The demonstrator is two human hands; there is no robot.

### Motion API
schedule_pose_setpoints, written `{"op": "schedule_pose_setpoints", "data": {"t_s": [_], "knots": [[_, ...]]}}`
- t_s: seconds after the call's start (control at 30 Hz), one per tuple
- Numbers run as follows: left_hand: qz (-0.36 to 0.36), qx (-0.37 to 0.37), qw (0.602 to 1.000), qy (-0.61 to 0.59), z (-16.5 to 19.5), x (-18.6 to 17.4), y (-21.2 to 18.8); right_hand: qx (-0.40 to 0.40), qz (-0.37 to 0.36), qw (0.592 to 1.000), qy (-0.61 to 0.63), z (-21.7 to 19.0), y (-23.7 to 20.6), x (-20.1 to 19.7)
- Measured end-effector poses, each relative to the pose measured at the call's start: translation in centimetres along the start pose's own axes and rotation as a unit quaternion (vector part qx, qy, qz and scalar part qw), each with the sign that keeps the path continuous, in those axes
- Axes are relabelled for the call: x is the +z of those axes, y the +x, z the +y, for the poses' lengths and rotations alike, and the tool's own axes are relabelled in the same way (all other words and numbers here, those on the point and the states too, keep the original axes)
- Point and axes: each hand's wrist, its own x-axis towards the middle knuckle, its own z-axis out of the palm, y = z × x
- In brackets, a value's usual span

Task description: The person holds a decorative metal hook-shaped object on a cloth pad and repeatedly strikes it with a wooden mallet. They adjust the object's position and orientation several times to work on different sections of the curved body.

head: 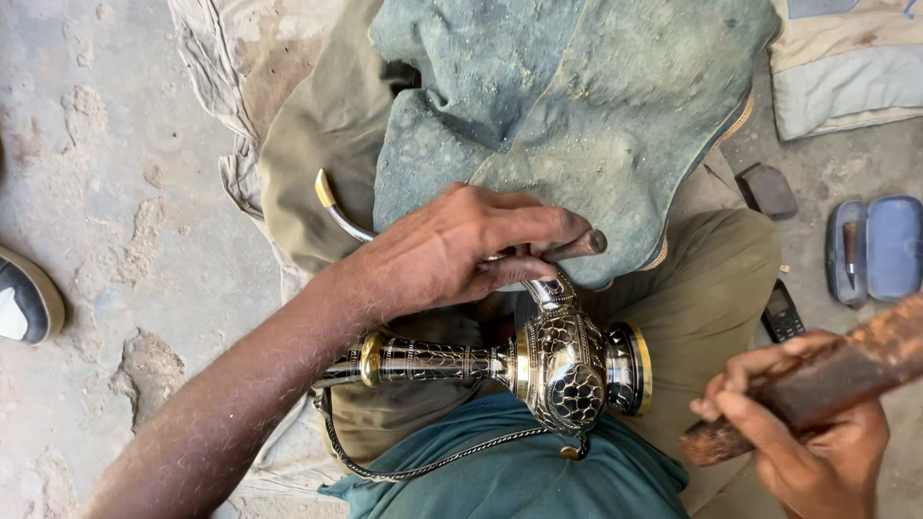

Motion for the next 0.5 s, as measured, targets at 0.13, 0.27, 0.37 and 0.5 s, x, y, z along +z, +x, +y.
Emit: {"op": "schedule_pose_setpoints", "data": {"t_s": [0.13,0.27,0.37,0.5], "knots": [[-0.068,-0.033,0.996,0.036,0.2,-0.1,0.1,0.025,0.005,0.976,-0.216,-3.0,1.0,0.7],[-0.081,-0.044,0.995,0.040,0.4,-0.3,0.1,0.026,-0.252,0.858,-0.447,-4.8,3.0,0.7],[-0.084,-0.048,0.995,0.023,0.6,-0.5,-0.1,0.003,-0.092,0.881,-0.464,-5.4,1.4,2.7],[-0.094,-0.055,0.992,0.062,0.7,-0.4,-0.6,0.005,0.014,0.802,-0.597,-5.6,0.1,4.4]]}}
